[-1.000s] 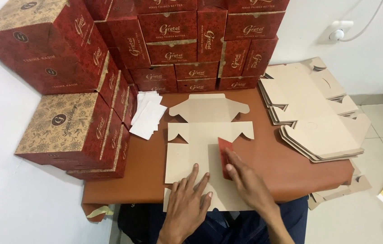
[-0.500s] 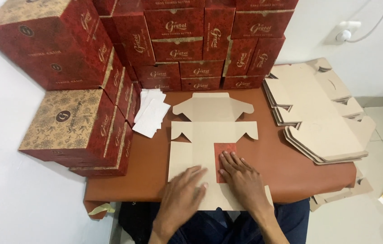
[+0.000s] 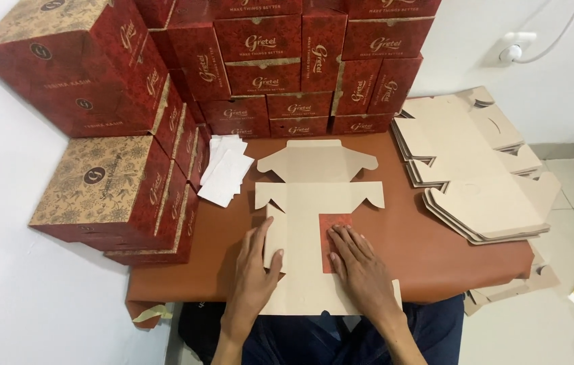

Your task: Assembling small cardboard boxes from flat templates by folding and tucking flaps.

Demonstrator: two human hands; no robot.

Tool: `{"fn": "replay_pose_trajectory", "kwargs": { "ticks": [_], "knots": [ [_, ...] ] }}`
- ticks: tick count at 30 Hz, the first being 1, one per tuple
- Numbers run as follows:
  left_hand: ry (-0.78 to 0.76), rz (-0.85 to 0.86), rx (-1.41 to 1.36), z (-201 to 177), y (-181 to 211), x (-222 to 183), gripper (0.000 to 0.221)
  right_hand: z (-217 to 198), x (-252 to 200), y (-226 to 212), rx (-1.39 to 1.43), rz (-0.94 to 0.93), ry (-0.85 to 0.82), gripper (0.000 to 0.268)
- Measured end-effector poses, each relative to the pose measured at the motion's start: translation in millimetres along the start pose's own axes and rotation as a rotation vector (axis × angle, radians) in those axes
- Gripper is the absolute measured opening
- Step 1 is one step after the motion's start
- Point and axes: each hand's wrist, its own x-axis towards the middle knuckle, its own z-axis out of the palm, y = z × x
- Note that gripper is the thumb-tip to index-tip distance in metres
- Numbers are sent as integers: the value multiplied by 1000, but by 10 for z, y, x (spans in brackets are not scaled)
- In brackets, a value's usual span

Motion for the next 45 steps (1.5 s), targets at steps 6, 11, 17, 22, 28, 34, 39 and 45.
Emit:
{"fn": "replay_pose_trajectory", "kwargs": {
  "ticks": [6, 11, 17, 22, 28, 34, 39, 45],
  "knots": [
    [-227, 105, 151, 194, 37, -73, 95, -42, 18, -17, 30, 22, -18, 55],
    [-298, 287, 439, 531, -122, -118, 94, -24, 2, 8, 30, 15, -57, 55],
    [-84, 428, 545, 750, -150, -200, 92, 14, -4, 34, 31, -9, -42, 55],
    [-35, 456, 543, 795, -158, -225, 92, 43, -14, 62, -1, -20, -44, 55],
    [-88, 351, 485, 657, -132, -166, 82, -445, 257, 66, 245, 221, -478, 54],
    [23, 270, 439, 548, -295, -108, 78, -529, 591, 686, 471, 428, -131, 49],
    [-61, 153, 449, 305, -534, -41, 79, -502, 717, 1010, 484, 483, -100, 52],
    [57, 112, 215, -232, -317, -128, 58, -586, 723, 1045, 869, 703, -170, 52]
  ]
}}
